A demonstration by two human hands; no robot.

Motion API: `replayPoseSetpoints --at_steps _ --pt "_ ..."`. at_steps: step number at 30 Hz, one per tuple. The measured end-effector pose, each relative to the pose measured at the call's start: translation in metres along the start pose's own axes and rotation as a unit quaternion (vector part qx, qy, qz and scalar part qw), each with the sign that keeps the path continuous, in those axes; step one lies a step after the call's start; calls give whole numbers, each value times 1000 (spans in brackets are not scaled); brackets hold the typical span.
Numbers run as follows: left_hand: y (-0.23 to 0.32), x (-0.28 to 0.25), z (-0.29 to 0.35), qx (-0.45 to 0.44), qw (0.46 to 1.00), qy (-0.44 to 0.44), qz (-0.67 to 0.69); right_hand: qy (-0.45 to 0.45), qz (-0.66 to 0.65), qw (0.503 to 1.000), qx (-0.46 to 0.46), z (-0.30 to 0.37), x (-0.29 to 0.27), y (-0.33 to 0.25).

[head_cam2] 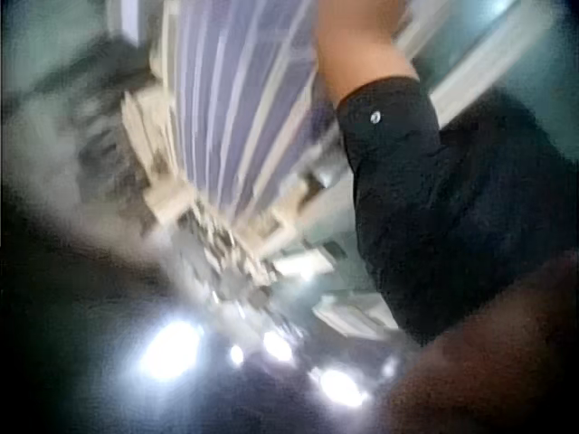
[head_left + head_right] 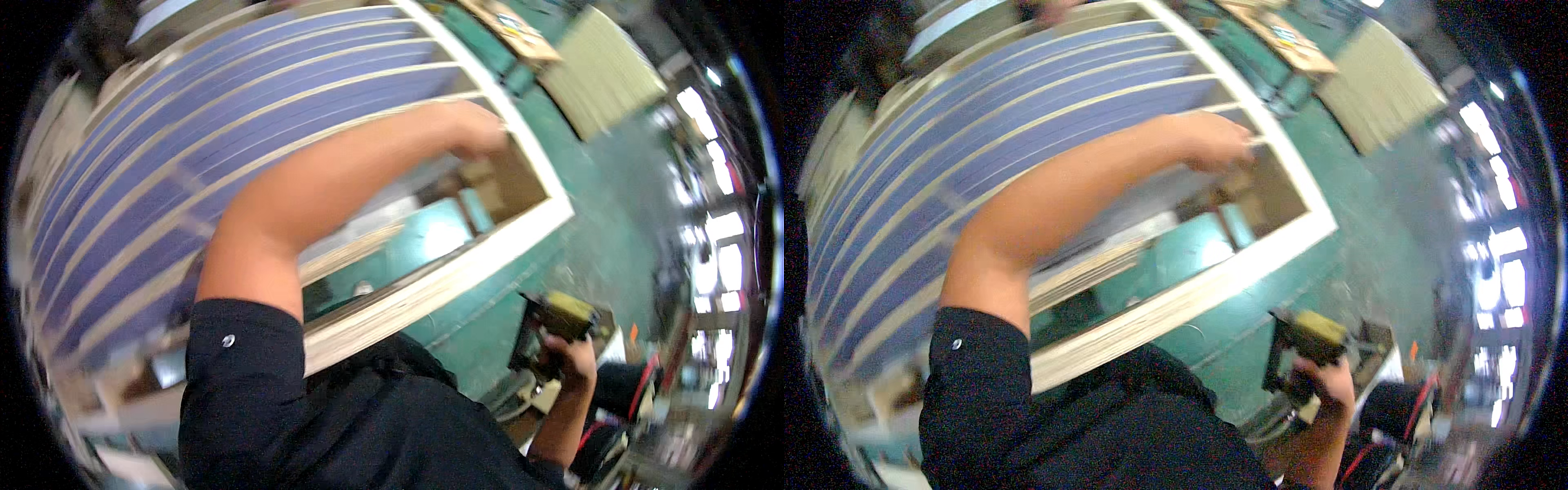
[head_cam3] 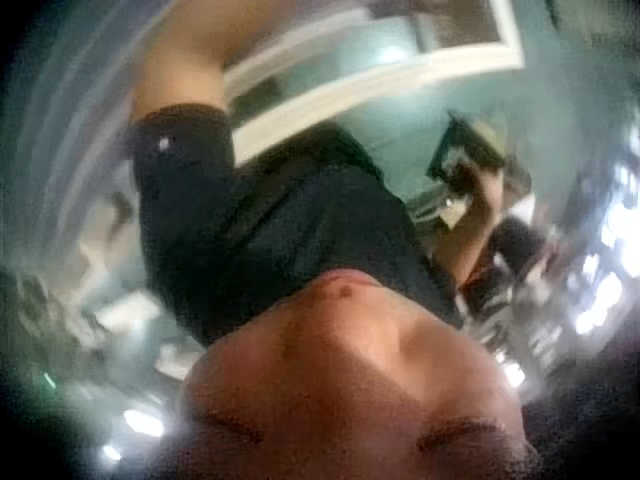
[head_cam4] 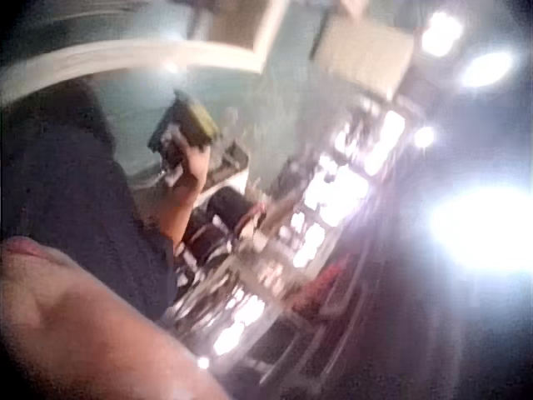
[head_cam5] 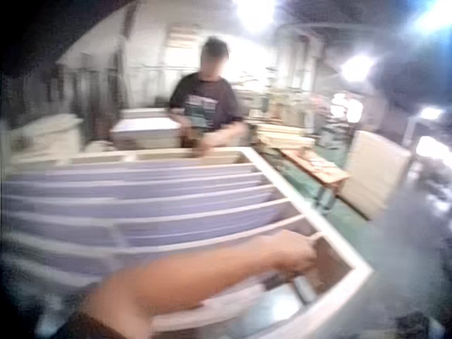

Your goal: The person uses a pneumatic nail gun to fasten wooden trim pieces to a large wooden frame with purple interior panels. They repeatedly position trim strips along the frame edges and fire nails to secure them, occasionally walking around the workbench to access different sides.

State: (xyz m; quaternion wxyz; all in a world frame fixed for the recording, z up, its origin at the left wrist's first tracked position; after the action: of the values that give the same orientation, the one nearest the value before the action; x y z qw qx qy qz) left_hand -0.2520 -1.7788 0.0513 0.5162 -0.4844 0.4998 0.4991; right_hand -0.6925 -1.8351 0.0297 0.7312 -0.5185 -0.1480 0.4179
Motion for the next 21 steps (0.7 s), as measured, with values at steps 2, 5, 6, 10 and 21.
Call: replayPoseSetpoints --at_steps 2,5,6,10,21 --pt "58 -41 82 -10 999 -40 20 -21 -16 1000 5 20 7 20" --pt "94 -43 204 -25 998 -22 58 -71 -16 997 9 25 32 51" --pt "100 -37 250 -48 997 -11 61 -102 -42 994 3 26 42 57" --pt "89 -24 453 -271 951 82 122 -124 -23 992 -9 43 73 73" --pt "103 37 956 -668 739 27 83 -266 353 892 -95 151 229 -96"
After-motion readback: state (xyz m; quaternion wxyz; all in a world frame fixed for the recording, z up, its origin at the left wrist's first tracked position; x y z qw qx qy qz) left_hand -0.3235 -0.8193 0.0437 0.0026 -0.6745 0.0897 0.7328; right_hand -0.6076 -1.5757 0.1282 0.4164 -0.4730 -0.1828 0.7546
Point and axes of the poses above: each hand's wrist, its own z-axis away from the middle knuckle, its own x-axis out of the palm, y = z × x, the point moved 6 cm from there along -z, towards the middle knuckle, and after that the axes turned 3 degrees about -x, right-handed, at the moved point
